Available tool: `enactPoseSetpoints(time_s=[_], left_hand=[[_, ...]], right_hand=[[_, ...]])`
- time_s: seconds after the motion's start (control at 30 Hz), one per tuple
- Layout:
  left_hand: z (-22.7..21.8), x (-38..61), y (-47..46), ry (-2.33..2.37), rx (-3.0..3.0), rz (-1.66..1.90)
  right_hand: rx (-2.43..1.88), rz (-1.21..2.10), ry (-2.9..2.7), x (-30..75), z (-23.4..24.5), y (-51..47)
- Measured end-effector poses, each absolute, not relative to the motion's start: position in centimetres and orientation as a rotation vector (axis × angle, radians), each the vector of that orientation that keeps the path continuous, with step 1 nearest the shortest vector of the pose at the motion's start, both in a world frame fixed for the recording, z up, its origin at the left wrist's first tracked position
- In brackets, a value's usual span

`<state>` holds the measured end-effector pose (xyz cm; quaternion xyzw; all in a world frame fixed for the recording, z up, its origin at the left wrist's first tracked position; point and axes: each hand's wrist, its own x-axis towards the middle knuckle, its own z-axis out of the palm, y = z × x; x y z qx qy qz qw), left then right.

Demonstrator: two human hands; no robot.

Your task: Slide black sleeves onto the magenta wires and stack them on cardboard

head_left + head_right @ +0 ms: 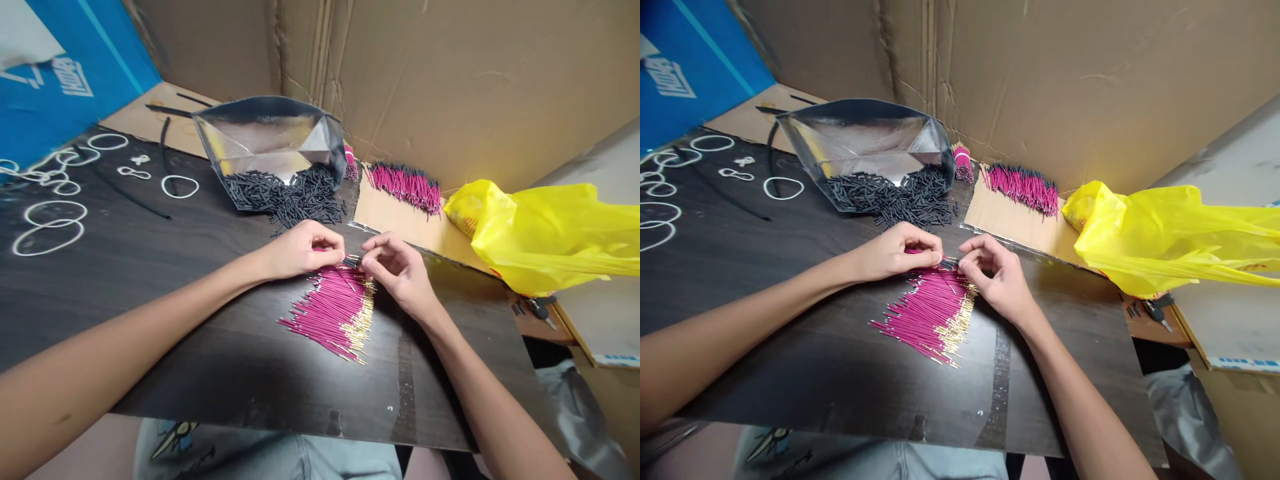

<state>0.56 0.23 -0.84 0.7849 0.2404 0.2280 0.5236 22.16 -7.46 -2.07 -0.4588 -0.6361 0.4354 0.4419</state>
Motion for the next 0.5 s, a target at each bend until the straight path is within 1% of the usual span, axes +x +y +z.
enactPoseSetpoints(time_s=[0.27, 0.4, 0.5], left_hand=[[-1.12, 0.5, 0.12, 0.577, 2.111, 0.569], [-1.01, 0.46, 0.14, 0.585, 2.058, 0.558], [-0.81, 0.46, 0.21, 0.564, 1.972, 0.51]], right_hand=[[-1.177, 0.942, -1.723, 22.35, -1.94, -7.66], [-1.192, 0.896, -1.721, 22.14, -2.0, -7.81], [-1.169, 0.964, -1.644, 22.1, -2.17, -7.71]])
